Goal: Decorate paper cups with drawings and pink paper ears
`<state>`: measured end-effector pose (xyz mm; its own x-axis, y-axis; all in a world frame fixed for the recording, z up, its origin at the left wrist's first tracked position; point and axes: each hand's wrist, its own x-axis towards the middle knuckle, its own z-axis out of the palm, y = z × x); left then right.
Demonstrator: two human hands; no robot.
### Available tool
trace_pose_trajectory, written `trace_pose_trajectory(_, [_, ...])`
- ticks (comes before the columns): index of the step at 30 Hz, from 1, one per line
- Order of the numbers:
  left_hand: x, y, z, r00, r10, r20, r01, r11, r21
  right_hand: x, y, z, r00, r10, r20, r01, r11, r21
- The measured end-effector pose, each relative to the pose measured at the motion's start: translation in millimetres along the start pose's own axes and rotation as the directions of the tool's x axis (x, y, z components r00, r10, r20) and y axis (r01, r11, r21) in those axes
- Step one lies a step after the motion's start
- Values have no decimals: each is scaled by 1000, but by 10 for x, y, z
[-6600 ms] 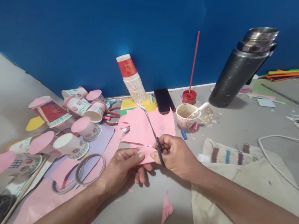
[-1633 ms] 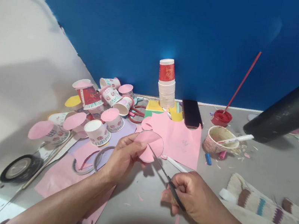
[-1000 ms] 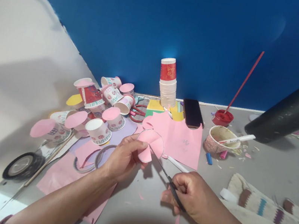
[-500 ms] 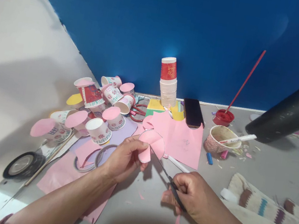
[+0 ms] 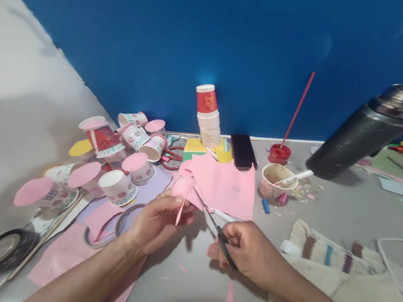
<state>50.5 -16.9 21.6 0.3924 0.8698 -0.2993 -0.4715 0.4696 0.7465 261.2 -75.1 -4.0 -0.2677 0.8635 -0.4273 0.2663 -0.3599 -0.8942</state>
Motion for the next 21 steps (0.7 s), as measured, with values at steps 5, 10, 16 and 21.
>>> trace_pose_trajectory(5, [-89,-104,19,957,-130,258,118,991,61,9,-77,6,998,0,67,-8,993,120])
trace_pose_trajectory(10, [-92,-135,1,939,-112,324,105,994,38,81,27,-11,998,-21,67,8,981,191])
trace_pose_trajectory(16, [-81,-189,24,979,-22,203,11,998,55,144,142,-9,993,-115,37,109,985,134])
trace_pose_trajectory(21, [-124,-190,24,973,-8,230,-18,994,112,118,89,-40,978,-177,111,172,984,52])
